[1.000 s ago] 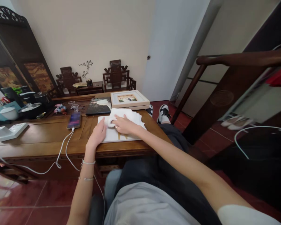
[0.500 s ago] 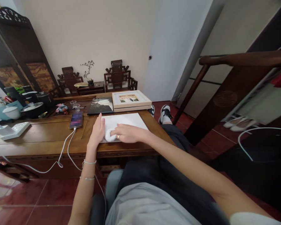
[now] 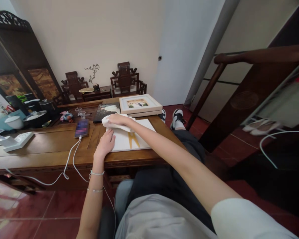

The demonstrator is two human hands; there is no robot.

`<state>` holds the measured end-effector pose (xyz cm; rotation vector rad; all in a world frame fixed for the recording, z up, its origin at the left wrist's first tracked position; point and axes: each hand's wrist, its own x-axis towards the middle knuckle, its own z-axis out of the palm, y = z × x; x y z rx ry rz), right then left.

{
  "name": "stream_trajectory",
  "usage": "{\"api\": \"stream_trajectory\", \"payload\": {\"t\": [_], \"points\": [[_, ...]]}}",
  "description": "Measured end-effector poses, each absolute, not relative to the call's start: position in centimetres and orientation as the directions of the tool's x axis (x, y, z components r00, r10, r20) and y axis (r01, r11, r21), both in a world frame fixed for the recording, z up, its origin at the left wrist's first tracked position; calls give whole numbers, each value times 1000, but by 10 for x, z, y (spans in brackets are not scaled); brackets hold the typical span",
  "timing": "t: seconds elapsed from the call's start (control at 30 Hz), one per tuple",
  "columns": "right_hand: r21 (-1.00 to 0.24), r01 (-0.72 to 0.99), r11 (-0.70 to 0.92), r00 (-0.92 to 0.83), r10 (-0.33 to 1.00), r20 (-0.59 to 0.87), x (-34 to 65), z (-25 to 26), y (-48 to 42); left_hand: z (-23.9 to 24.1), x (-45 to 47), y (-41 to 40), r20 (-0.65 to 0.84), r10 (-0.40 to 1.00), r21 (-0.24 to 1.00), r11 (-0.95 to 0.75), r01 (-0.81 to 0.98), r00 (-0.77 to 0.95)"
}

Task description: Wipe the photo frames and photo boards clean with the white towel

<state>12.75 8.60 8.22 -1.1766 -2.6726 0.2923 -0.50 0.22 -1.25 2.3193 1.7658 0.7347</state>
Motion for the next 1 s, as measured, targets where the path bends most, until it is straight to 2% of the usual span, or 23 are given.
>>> {"api": "stream_trajectory", "payload": {"t": [0.13, 0.27, 0.47, 0.57, 0.67, 0.83, 0.9, 1.0], "points": [[-321, 775, 544, -569, 822, 20, 130, 91, 86, -14, -5, 3, 293, 935, 382, -305, 872, 199], [-376, 808, 454, -495, 869, -15, 174, 97, 93, -16, -5, 2, 289, 938, 393, -298, 870, 191], [-444, 831, 335, -365, 931, 18, 257, 82, 85, -20, -7, 1, 295, 938, 421, -297, 857, 180], [-465, 809, 360, -368, 927, 78, 284, 63, 60, -23, -7, 3, 301, 938, 433, -294, 852, 170], [-504, 726, 468, -452, 877, 163, 309, 42, 27, -26, -6, 3, 316, 939, 450, -274, 850, 136], [-583, 652, 485, -477, 860, 182, 351, 23, -17, -22, -1, -2, 319, 943, 482, -77, 873, -93], [-622, 631, 464, -449, 872, 196, 358, 22, -23, -16, -2, -4, 298, 947, 537, -61, 842, -121], [-687, 585, 431, -382, 894, 236, 353, 23, -23, -6, -8, -4, 216, 967, 744, -73, 664, -136]]}}
